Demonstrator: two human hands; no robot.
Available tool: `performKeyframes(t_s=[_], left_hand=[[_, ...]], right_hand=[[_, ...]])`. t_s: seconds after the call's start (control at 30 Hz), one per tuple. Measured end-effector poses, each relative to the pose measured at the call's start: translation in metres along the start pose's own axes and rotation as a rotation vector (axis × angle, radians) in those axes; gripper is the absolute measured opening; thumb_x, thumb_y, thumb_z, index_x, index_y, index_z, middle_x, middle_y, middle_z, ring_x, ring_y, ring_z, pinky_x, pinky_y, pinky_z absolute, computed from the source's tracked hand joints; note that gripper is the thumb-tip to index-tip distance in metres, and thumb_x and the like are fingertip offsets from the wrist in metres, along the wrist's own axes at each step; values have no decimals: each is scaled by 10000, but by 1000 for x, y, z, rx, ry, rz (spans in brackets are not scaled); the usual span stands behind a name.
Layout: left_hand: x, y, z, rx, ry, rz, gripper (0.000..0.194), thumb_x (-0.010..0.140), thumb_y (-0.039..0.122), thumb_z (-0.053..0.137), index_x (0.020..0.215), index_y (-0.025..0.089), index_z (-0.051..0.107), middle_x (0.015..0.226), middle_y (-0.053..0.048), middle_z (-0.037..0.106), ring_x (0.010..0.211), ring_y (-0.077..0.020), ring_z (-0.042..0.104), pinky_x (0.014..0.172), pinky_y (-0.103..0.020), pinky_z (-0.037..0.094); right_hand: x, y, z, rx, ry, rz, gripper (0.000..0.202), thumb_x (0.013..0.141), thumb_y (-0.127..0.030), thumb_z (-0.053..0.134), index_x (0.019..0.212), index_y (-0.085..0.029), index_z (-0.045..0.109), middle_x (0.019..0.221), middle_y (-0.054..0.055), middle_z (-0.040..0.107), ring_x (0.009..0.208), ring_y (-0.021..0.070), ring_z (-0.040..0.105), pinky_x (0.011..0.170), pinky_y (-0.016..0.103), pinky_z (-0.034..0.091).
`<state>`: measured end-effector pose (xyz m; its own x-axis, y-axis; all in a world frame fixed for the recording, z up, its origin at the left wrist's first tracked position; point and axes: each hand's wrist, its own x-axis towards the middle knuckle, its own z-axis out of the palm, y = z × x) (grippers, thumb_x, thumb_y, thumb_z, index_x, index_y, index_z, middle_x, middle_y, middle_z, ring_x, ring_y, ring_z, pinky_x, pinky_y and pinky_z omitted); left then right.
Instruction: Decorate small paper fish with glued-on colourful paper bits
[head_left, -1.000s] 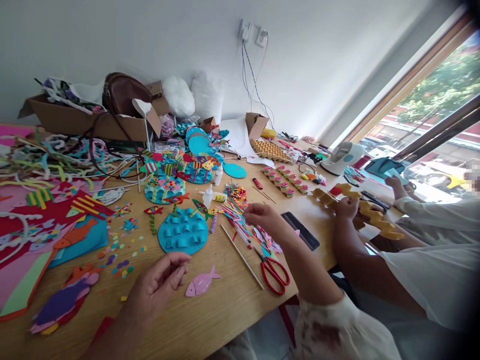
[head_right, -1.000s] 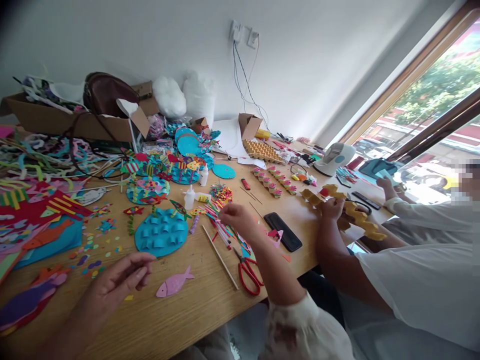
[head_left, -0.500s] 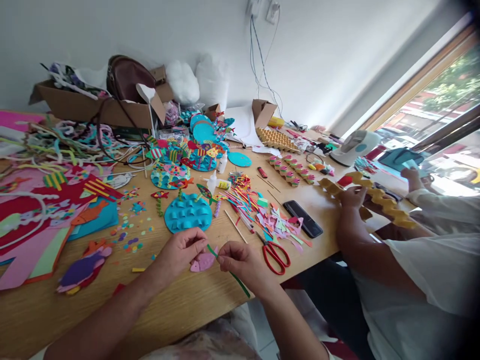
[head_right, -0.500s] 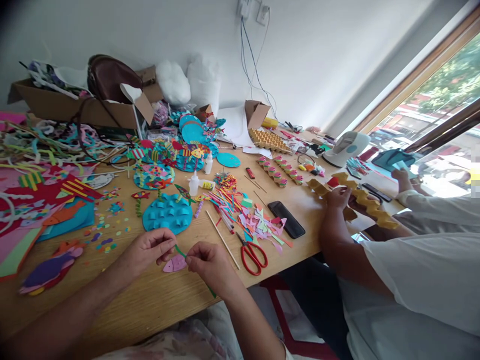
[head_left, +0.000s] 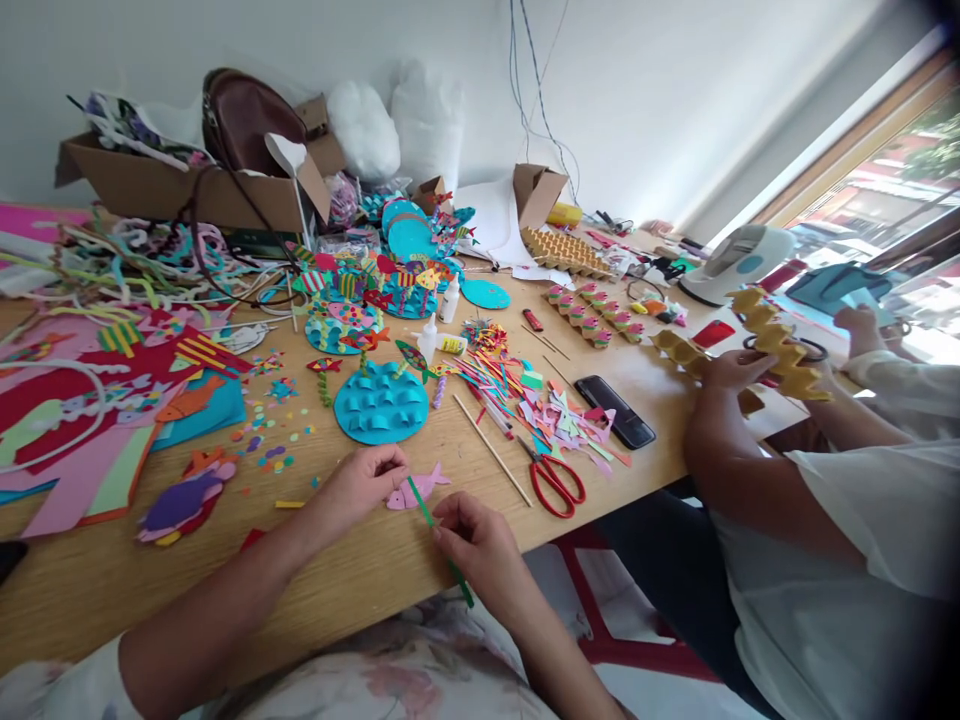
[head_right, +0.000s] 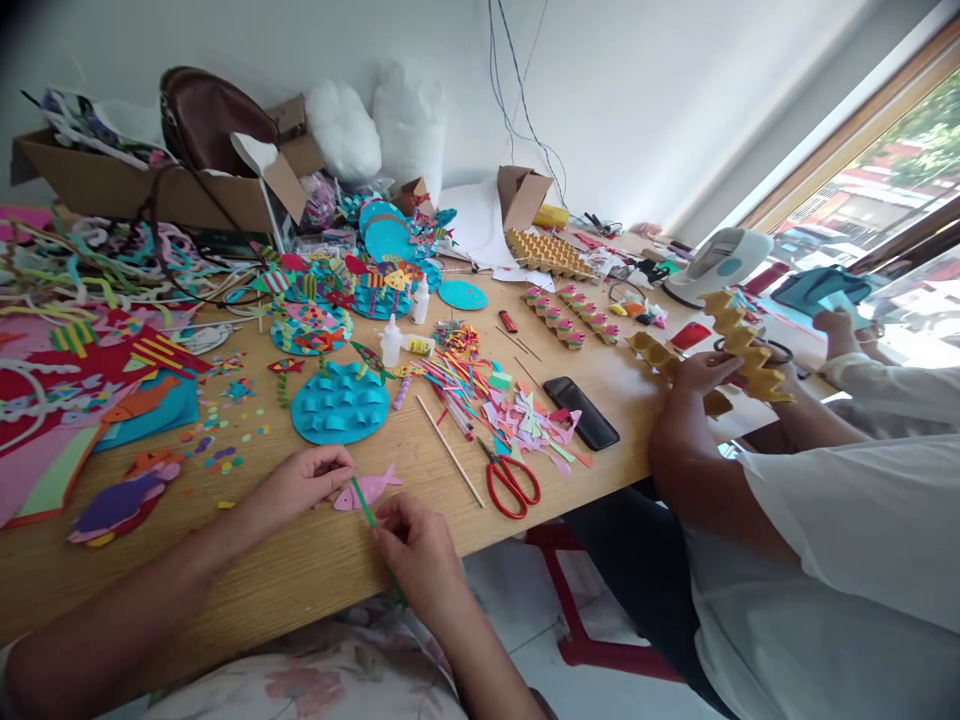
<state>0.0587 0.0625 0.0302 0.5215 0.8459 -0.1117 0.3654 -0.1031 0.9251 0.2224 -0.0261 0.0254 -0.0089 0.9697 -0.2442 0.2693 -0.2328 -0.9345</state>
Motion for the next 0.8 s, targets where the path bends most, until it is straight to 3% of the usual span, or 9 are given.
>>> performKeyframes(t_s=[0.23,0.47,0.8], left_hand=[[1,-4,-1,292,22,40,162,752,244,475,627,164,540,613,31,513,608,-119,466,555,-211,318],[2,-5,-1,437,4,21,128,760,194,507,641,169,549,663,22,516,632,-126,484,584,-226,322],[3,0,-2,545,-40,11,140,799,184,497,681,172,570,712,13,557,670,-124,511,604,-229,344]], right_hand=[[-6,1,9,-220,14,-115,270,695,-105,519,918,-234,598,593,-42,564,540,118,498,532,218,348],[-8,-3,10,-365,7,-144,225,743,-111,509,875,-203,666,764,22,682,687,143,600,627,220,410],[-10,-9,11,-426,-26,-164,218,777,-99,511,888,-175,683,840,49,702,756,148,629,670,212,435]])
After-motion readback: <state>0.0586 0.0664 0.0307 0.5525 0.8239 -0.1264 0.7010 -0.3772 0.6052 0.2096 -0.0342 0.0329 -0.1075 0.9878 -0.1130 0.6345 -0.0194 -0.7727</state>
